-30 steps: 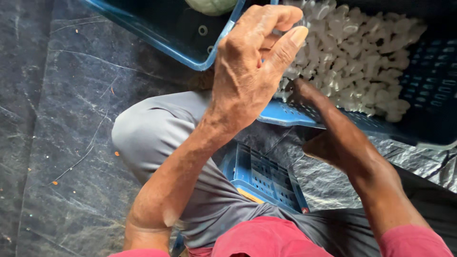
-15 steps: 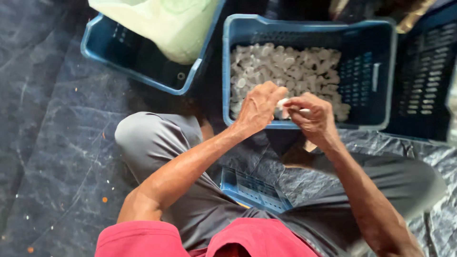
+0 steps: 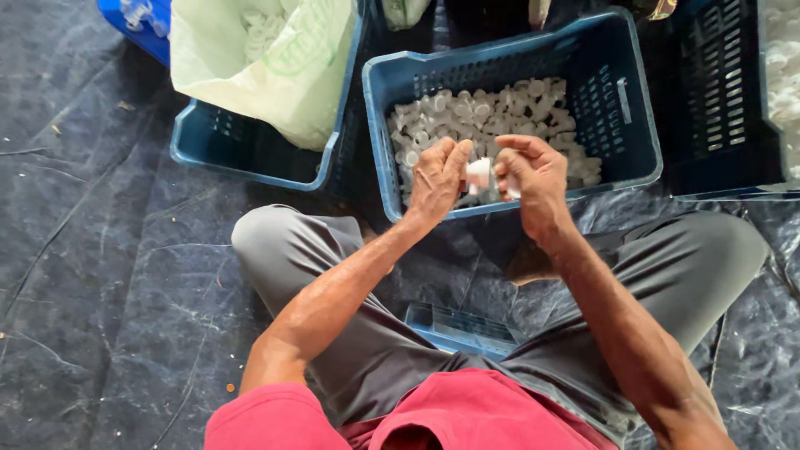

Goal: The person sits on the floor and repeatedly picks up small white plastic assemblies from a blue basket. They separate the cap from the ring by hand and drop the separated pieces back into the basket. The person continues this repetitive separation process throughout the clip.

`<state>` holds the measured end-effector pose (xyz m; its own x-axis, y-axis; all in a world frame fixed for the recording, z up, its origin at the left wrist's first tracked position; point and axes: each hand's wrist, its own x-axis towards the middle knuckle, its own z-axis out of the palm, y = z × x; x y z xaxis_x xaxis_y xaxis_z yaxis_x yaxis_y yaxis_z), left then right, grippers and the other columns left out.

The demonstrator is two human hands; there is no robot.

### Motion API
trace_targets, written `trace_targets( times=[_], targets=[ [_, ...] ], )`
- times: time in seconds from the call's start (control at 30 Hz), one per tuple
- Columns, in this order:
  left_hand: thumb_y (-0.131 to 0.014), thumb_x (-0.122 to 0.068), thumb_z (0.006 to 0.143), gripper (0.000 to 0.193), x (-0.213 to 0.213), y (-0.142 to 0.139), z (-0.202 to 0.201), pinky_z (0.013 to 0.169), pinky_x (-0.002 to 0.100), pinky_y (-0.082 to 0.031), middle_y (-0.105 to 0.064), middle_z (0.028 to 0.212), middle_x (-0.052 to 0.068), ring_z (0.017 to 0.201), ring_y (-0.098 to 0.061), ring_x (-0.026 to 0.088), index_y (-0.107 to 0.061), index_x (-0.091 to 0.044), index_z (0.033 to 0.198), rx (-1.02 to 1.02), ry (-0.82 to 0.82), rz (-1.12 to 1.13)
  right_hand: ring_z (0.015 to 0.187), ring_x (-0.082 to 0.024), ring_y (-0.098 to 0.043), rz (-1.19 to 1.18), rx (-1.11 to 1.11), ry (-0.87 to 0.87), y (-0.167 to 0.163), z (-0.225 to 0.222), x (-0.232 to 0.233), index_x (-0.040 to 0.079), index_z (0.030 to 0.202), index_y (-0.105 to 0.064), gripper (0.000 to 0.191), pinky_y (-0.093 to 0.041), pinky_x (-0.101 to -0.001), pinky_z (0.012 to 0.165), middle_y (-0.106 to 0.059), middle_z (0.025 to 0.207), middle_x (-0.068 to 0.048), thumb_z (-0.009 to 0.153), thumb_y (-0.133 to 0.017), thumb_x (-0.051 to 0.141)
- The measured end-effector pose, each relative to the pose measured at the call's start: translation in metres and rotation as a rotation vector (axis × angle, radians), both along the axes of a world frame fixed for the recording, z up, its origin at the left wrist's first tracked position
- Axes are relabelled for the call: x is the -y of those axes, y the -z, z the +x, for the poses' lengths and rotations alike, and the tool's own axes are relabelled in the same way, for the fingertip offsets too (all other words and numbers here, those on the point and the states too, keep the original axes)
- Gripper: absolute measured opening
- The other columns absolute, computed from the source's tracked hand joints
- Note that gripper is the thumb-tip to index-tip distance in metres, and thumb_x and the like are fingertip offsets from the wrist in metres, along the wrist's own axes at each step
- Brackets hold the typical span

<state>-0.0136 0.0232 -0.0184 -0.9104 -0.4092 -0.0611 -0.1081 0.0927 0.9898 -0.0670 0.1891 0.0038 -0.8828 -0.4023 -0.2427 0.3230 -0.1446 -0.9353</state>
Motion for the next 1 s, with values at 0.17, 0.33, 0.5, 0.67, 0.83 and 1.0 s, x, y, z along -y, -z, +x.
trace_targets(
  times=[0.17,0.33,0.5,0.67,0.83,1.0],
  targets=[
    [-0.058,-0.029,0.106,0.03,-0.008,-0.019,0.008,0.056,0.048,-0.048,-0.062,0.069,0.019,0.065,-0.064,0.041,-0.056,-0.007,0.086,-0.16,-0.069,-0.52,0.052,-0.007,-0.057,0.035,0.212,-0.21,-0.006,-0.001,-0.008,0.003,0.113,-0.071,0.039,-0.041,-0.0188,0.039,-0.069,0.074,-0.005,0.101,-0.059,0.038],
    [-0.058,-0.029,0.104,0.028,-0.013,-0.028,0.012,0.06,0.052,-0.049,-0.065,0.07,0.019,0.072,-0.067,0.044,-0.057,-0.008,0.086,-0.076,-0.061,-0.595,0.055,-0.009,-0.061,-0.049,0.194,-0.228,0.007,0.01,-0.002,-0.003,0.114,-0.066,0.037,-0.043,-0.0204,0.043,-0.07,0.079,-0.007,0.101,-0.067,0.032],
    [-0.055,-0.028,0.104,0.027,-0.009,-0.02,0.004,0.061,0.049,-0.049,-0.065,0.076,0.018,0.076,-0.067,0.041,-0.06,-0.007,0.087,-0.046,-0.019,-0.405,0.057,-0.007,-0.056,0.075,-0.043,-0.152,0.01,0.016,-0.001,-0.001,0.12,-0.072,0.028,-0.041,-0.0186,0.047,-0.069,0.083,-0.008,0.103,-0.069,0.022],
    [-0.058,-0.028,0.104,0.036,-0.005,-0.005,-0.003,0.06,0.045,-0.046,-0.057,0.066,0.019,0.065,-0.059,0.035,-0.059,-0.002,0.079,0.021,-0.078,-0.182,0.098,-0.009,-0.066,0.146,-0.582,-0.183,-0.003,0.023,0.002,-0.003,0.134,-0.063,0.04,-0.057,-0.0215,0.08,-0.068,0.114,-0.011,0.097,-0.074,0.006],
    [-0.058,-0.027,0.106,0.038,-0.001,-0.012,0.0,0.06,0.043,-0.047,-0.055,0.066,0.017,0.063,-0.057,0.03,-0.056,-0.001,0.079,-0.013,-0.096,-0.165,0.069,-0.003,-0.063,-0.005,-0.224,-0.119,-0.011,0.014,-0.003,0.004,0.139,-0.058,0.06,-0.046,-0.0157,0.049,-0.071,0.125,-0.003,0.084,-0.082,0.006],
    [-0.055,-0.029,0.105,0.031,0.002,-0.033,0.008,0.057,0.046,-0.049,-0.064,0.065,0.015,0.066,-0.07,0.034,-0.057,-0.005,0.084,0.009,-0.038,-0.336,0.054,-0.006,-0.056,0.12,0.125,-0.147,0.003,-0.003,0.001,-0.007,0.114,-0.067,0.033,-0.039,-0.018,0.041,-0.074,0.085,-0.01,0.104,-0.064,0.024]
  ],
)
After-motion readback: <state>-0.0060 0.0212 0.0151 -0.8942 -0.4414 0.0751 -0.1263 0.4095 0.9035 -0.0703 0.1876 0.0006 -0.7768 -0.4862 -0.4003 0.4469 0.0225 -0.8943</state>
